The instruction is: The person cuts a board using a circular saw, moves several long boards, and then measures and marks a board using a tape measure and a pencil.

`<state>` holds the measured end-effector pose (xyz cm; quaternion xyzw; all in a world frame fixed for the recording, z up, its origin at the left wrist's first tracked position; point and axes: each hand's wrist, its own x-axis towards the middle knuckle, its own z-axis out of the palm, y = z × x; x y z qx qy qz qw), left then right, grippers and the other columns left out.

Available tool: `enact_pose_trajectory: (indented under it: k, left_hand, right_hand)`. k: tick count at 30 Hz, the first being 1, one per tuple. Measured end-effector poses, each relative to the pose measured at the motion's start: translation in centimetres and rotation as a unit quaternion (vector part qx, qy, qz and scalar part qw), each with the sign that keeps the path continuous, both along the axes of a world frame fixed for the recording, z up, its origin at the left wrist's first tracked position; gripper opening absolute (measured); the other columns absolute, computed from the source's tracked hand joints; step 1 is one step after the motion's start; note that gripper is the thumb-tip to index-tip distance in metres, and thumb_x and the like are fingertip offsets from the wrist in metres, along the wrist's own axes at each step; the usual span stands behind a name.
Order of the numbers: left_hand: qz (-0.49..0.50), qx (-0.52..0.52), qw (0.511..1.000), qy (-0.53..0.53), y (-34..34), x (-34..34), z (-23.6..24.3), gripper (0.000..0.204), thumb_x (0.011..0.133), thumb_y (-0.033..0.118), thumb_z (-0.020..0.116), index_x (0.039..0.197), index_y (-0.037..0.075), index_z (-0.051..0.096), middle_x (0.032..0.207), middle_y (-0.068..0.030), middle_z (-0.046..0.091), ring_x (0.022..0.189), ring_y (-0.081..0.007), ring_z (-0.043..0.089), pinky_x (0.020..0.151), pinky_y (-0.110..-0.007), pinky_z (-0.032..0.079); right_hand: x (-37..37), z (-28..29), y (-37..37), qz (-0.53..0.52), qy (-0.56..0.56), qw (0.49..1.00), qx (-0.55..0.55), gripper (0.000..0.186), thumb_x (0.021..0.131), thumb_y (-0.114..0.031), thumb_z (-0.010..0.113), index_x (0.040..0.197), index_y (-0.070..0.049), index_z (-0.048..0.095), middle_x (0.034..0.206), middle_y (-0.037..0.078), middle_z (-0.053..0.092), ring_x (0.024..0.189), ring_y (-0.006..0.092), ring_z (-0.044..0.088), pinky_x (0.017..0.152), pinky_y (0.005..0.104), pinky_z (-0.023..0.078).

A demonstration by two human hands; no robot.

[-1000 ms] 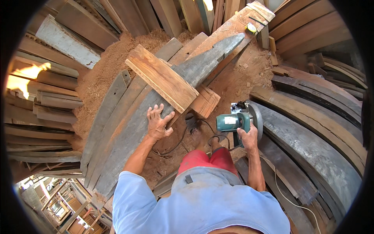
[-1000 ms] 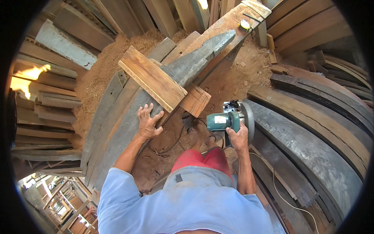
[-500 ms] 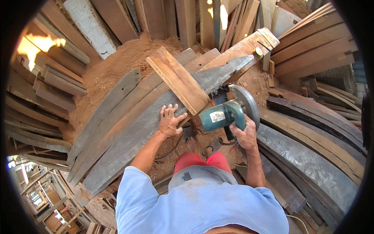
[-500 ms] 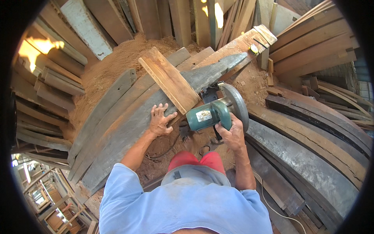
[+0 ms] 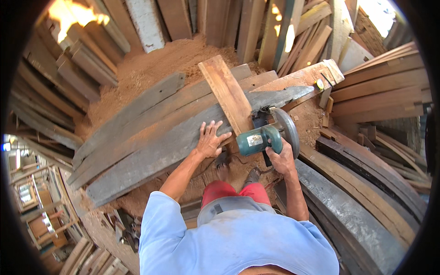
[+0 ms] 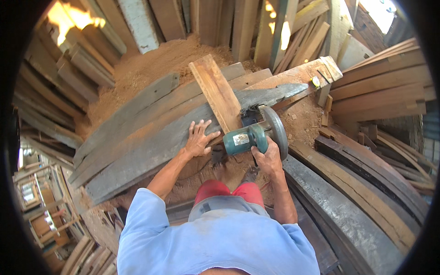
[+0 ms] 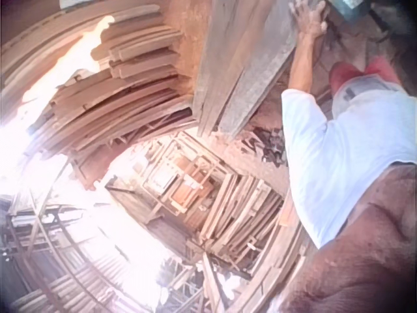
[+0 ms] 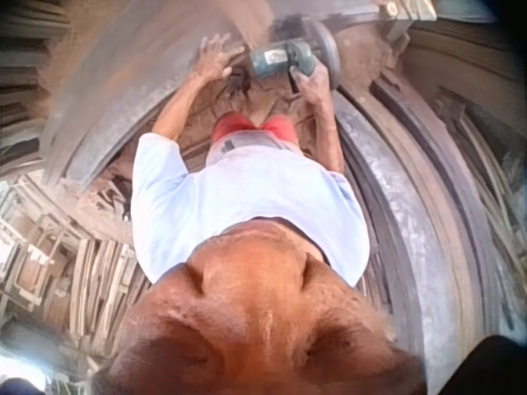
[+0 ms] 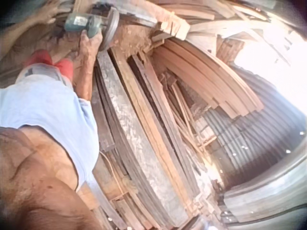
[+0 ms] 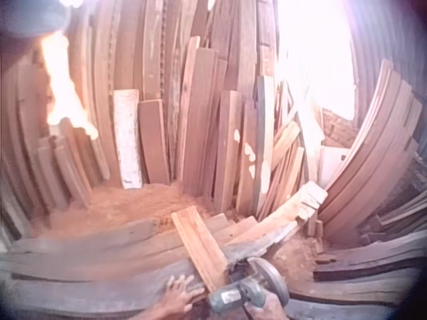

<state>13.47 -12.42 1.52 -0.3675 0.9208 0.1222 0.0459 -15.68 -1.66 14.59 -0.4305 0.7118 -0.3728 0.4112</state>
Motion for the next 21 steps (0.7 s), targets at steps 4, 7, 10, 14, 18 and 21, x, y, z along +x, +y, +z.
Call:
enact_pose_trajectory:
  k: [4, 7, 10, 14, 18, 21]
  left_hand:
    - [0.172, -0.049, 0.973, 0.149, 3.4, 1.3, 0.8, 0.079, 0.074, 0.044, 0.086, 0.14, 0.013, 0.056, 0.151, -0.0251, 0.04, 0.137, -0.045, 0.04, 0.115, -0.063, 0.027]
    - [0.305, 0.123, 0.928, 0.173, 8.7, 3.1, 1.4, 0.075, 0.079, 0.047, 0.082, 0.134, 0.006, 0.05, 0.136, -0.0298, 0.053, 0.13, -0.0437, 0.049, 0.109, -0.055, 0.039]
    - [0.327, 0.423, 0.844, -0.037, 20.0, 3.2, 1.5, 0.077, 0.094, 0.056, 0.065, 0.136, -0.005, 0.044, 0.134, -0.0396, 0.058, 0.12, -0.0509, 0.062, 0.097, -0.055, 0.053]
    - [0.362, 0.462, 0.809, 0.021, 34.4, 2.2, 0.8, 0.048, 0.101, 0.039, 0.061, 0.126, -0.002, 0.057, 0.117, -0.0287, 0.067, 0.117, -0.0418, 0.066, 0.098, -0.051, 0.052]
    - [0.223, 0.436, 0.868, 0.083, 35.2, 1.9, 2.3, 0.034, 0.105, 0.029, 0.054, 0.11, -0.001, 0.067, 0.11, -0.0234, 0.072, 0.107, -0.0351, 0.068, 0.091, -0.044, 0.052]
    - [0.297, 0.523, 0.767, 0.224, 36.6, -0.2, 9.2, 0.04, 0.094, 0.027, 0.055, 0.116, -0.004, 0.066, 0.103, -0.0245, 0.072, 0.098, -0.0321, 0.07, 0.089, -0.046, 0.052]
  right_hand:
    - [-1.0, -0.1, 0.0, 0.046, 0.042, 0.997, 0.036, 0.026, 0.086, -0.011, 0.072, 0.106, 0.004, 0.067, 0.086, 0.016, 0.07, 0.081, 0.0226, 0.067, 0.079, 0.0381, 0.053]
    - [-1.9, -0.2, -0.2, 0.073, 0.031, 0.997, 0.024, 0.024, 0.086, -0.01, 0.072, 0.105, 0.004, 0.067, 0.086, 0.017, 0.071, 0.08, 0.0244, 0.068, 0.078, 0.0382, 0.054]
    - [-2.9, -0.7, -0.4, 0.086, 0.047, 0.995, 0.028, 0.023, 0.085, -0.011, 0.073, 0.102, 0.004, 0.069, 0.087, 0.017, 0.072, 0.08, 0.0258, 0.07, 0.079, 0.0381, 0.054]
    - [-4.2, -2.3, -0.4, 0.1, 0.036, 0.994, 0.014, 0.024, 0.085, -0.009, 0.074, 0.105, 0.004, 0.069, 0.092, 0.018, 0.074, 0.084, 0.0267, 0.071, 0.082, 0.0382, 0.055]
    - [-4.7, -4.3, -0.2, 0.123, -0.054, 0.989, -0.065, 0.01, 0.091, -0.001, 0.071, 0.1, -0.004, 0.068, 0.079, -0.002, 0.063, 0.064, 0.0078, 0.056, 0.055, 0.0273, 0.046]
    - [-5.5, -5.1, -0.4, 0.096, -0.102, 0.99, 0.021, 0.011, 0.093, -0.005, 0.071, 0.102, -0.008, 0.066, 0.074, -0.003, 0.059, 0.055, 0.0073, 0.052, 0.049, 0.0259, 0.042]
